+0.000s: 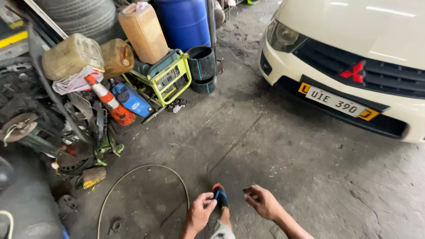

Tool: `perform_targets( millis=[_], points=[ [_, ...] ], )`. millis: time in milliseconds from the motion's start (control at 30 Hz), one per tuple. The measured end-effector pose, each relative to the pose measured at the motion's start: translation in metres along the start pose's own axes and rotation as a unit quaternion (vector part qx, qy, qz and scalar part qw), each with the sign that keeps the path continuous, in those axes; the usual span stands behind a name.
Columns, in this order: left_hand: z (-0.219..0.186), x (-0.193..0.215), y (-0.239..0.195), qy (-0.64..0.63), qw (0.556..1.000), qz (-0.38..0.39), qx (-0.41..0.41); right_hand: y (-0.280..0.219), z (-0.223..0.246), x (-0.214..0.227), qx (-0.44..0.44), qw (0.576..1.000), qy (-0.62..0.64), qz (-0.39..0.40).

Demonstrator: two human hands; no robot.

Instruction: The person sits on the floor and manipulates a black plastic car part, possibly a headlight housing, with both hands. They then stand, walk to a cluttered workbench, pick up a small container, and wipe its lid with a cloth before returning to the work area.

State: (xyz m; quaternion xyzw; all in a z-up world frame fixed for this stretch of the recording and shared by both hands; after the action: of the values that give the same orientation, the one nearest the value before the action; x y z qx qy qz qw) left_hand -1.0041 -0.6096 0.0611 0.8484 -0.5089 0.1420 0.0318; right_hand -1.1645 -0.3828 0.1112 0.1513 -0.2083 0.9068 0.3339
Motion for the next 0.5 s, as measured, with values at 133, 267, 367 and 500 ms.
perform_targets(
  millis=[133,267,367,500],
  points=[
    [0.033,0.006,0.146,-0.068,0.996,0.037,0.047,0.122,-0.040,0.031,-0.056,0.992,0.094,-0.060],
    [-0.019,0.016,0.296,0.074,0.994,0.065,0.039,0.229,-0.076,0.079,-0.098,0.981,0.132,-0.098],
    [-0.094,0.014,0.413,0.124,0.988,0.097,0.000,0.300,-0.086,0.124,-0.111,0.984,0.110,-0.087],
    [-0.178,-0.009,0.556,0.157,0.972,0.137,-0.104,0.403,-0.093,0.189,-0.091,0.960,0.207,-0.167]
  ],
)
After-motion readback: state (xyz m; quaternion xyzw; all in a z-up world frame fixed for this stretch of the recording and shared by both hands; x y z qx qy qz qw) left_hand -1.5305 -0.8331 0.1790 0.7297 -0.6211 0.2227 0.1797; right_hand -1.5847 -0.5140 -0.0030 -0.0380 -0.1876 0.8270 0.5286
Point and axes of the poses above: each hand's wrist, its own y-axis towards the middle knuckle, its own x-axis out of the back of the hand, z = x × y, the point moved 6 cm from there along y, towards the middle knuckle
